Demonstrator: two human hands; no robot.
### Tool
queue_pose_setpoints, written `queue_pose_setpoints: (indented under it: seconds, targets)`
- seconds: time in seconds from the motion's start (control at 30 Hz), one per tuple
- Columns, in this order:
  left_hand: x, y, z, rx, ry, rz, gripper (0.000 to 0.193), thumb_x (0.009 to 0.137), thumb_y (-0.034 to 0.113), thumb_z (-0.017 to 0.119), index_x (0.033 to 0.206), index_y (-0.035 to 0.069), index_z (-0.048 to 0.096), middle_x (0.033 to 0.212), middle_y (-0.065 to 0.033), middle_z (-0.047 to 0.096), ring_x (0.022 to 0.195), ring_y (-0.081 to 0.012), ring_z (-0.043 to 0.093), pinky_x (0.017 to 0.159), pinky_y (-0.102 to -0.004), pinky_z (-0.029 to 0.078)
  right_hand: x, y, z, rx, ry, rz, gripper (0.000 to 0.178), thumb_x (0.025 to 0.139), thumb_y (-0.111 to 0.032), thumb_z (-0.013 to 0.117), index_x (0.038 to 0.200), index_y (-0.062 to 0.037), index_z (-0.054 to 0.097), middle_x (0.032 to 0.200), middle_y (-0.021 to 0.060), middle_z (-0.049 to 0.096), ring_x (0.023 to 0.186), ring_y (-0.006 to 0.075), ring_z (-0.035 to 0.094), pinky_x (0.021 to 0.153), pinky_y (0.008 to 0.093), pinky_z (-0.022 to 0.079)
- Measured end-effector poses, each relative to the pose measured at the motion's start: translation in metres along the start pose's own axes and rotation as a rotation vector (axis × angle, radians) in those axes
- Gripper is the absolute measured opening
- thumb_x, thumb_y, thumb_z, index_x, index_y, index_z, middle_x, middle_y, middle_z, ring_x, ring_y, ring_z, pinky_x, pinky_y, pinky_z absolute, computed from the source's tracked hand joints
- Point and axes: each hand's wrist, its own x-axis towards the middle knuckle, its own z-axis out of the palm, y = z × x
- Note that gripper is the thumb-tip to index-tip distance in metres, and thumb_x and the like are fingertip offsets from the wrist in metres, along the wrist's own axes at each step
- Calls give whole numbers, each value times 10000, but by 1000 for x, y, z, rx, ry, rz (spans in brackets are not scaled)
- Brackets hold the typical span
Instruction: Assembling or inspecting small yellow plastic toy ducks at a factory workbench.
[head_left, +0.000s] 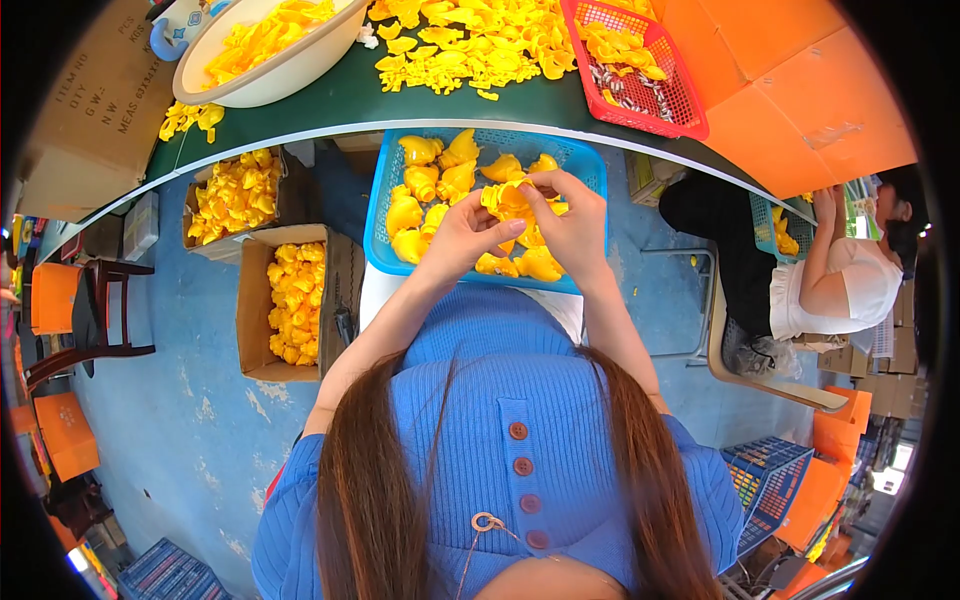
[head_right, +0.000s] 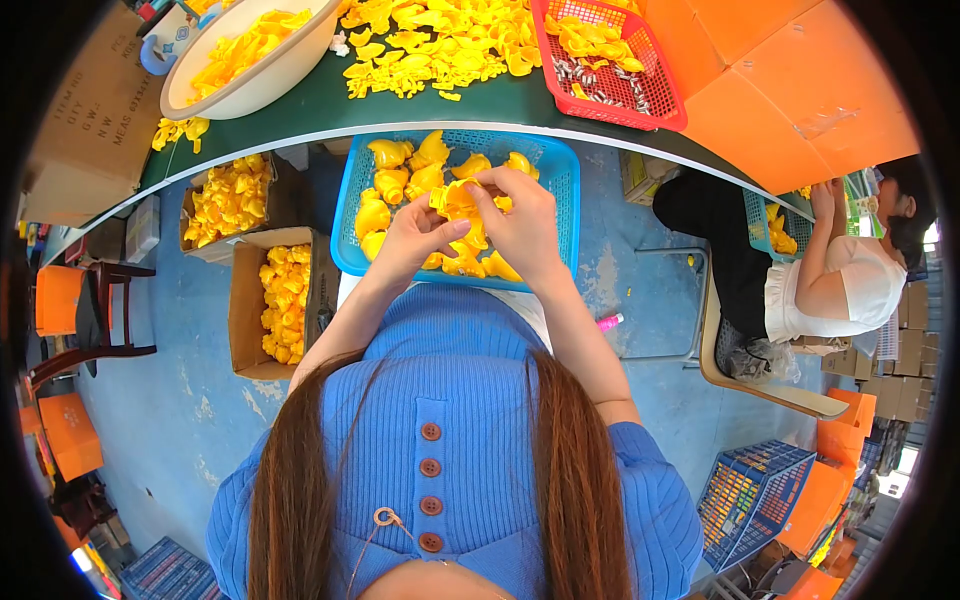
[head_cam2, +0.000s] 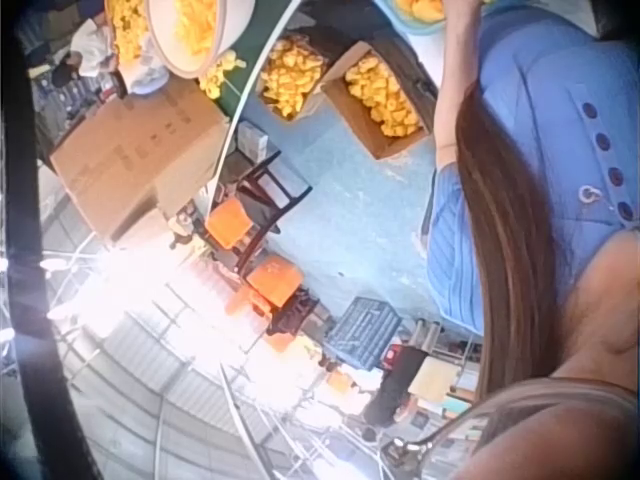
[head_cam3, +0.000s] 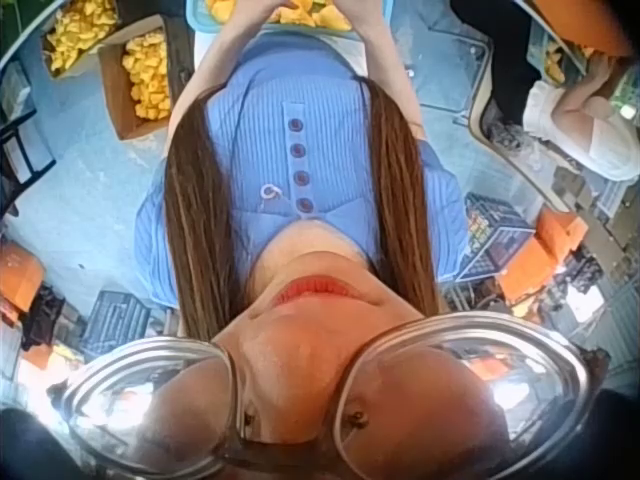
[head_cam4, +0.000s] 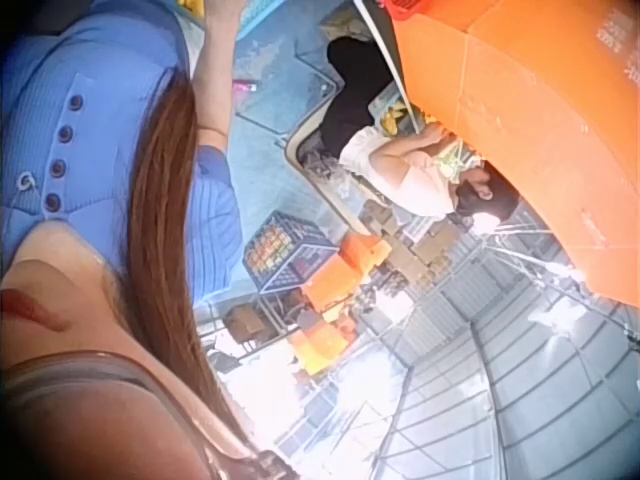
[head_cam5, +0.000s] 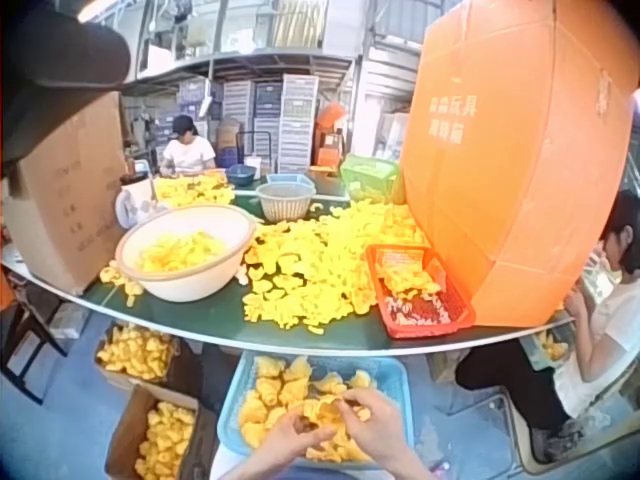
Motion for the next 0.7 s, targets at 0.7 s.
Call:
queue_pose_setpoints:
  seconds: [0.7]
  targets:
    - [0,-1,-1,2,-12,-17,485,792,234,694,1184,44,480,1039,-41,603,897,-112,591,671,-227,507,0,1,1,-14,3,-5,109,788,-40,654,880,13,631,807,93,656,696,161,627,658,249,491]
